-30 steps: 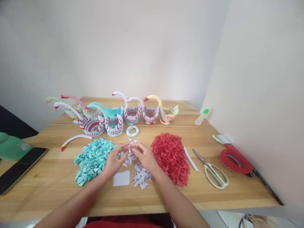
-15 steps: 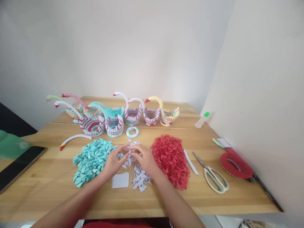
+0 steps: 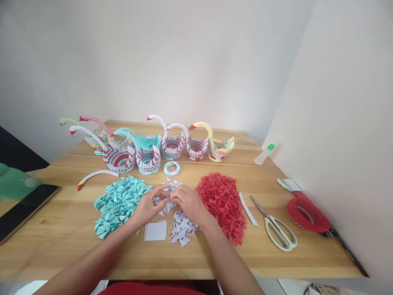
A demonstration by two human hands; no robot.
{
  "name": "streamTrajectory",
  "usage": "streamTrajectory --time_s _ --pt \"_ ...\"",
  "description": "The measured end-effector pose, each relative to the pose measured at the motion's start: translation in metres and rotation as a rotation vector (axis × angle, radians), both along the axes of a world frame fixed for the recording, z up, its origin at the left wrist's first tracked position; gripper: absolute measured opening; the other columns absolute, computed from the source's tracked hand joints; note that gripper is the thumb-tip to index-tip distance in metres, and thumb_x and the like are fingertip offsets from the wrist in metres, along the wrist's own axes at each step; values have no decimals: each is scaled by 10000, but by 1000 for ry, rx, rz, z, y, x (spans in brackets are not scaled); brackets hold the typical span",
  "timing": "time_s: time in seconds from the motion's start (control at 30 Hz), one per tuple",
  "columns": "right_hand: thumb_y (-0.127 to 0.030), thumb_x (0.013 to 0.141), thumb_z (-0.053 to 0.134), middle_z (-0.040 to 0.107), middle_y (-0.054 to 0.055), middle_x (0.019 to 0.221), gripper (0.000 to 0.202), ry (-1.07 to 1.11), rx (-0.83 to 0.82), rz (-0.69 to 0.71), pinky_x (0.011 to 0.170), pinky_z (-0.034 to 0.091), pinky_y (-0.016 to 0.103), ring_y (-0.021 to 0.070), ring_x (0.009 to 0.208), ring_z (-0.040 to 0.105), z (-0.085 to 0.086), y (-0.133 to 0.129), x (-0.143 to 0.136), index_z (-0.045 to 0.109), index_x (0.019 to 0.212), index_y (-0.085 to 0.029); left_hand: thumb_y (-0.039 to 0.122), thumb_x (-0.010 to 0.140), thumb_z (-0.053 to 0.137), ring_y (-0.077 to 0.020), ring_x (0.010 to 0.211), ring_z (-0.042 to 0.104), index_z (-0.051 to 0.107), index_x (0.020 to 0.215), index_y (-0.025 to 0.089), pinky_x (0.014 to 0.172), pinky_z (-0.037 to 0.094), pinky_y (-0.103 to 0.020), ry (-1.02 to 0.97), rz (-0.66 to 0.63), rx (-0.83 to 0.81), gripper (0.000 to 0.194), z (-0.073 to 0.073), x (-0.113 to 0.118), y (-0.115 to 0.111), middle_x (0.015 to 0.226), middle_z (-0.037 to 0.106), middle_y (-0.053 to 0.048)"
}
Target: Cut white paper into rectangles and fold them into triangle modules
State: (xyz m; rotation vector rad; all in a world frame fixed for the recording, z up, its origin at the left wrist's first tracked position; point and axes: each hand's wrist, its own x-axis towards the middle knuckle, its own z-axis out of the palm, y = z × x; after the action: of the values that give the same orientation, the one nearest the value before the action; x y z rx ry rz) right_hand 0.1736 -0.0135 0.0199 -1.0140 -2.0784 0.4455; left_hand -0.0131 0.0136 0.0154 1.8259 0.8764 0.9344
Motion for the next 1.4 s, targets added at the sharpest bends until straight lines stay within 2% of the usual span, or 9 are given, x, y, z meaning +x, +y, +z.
streamTrajectory --time_s 0.27,0.5,0.7,0.83,1.03,1.2,1.4 --pt "-193 926 540 628 18 811 101 43 -119 -118 715 423 272 169 776 582 -5 -3 -3 601 848 -212 187 809 562 -163 786 662 555 1227 168 785 518 -283 -36 52 33 418 -2 0 1 917 713 -42" --pt "-191 835 604 653 4 796 17 201 -223 -238 679 445 252 156 738 601 -5 -4 -10 593 836 -204 192 819 587 -175 838 682 561 1221 200 816 523 -296 -54 128 73 403 -5 3 -2 970 734 -36" --pt "-237 803 622 625 -8 761 64 402 -373 -229 652 449 244 141 692 589 -9 -2 -13 579 793 -190 193 826 599 -194 916 691 568 1202 207 882 505 -328 -69 170 141 378 -7 4 -6 1007 745 -42" --pt "-289 816 630 612 -12 753 112 459 -423 -210 638 438 238 134 682 569 -11 -2 -14 588 805 -186 195 832 596 -201 941 693 564 1210 206 908 496 -336 -68 161 126 380 -8 3 -6 1010 748 -44" --pt "-294 817 622 600 -12 746 117 484 -446 -208 632 441 244 133 667 556 -12 -1 -14 576 812 -187 229 853 582 -208 939 698 571 1212 199 893 509 -340 -65 174 78 360 -5 4 -9 1006 751 -54" --pt "-288 808 611 543 -28 713 117 504 -455 -227 597 428 237 127 643 520 -12 -1 -15 579 874 -197 234 856 579 -218 977 689 570 1209 198 921 506 -361 -76 195 103 356 -5 6 -9 992 754 -55" --pt "-269 808 608 521 -36 689 92 503 -460 -232 574 415 230 118 618 495 -12 -2 -16 584 852 -192 215 843 584 -213 943 701 571 1209 198 862 538 -333 -76 222 104 366 -8 7 -8 1003 750 -64"
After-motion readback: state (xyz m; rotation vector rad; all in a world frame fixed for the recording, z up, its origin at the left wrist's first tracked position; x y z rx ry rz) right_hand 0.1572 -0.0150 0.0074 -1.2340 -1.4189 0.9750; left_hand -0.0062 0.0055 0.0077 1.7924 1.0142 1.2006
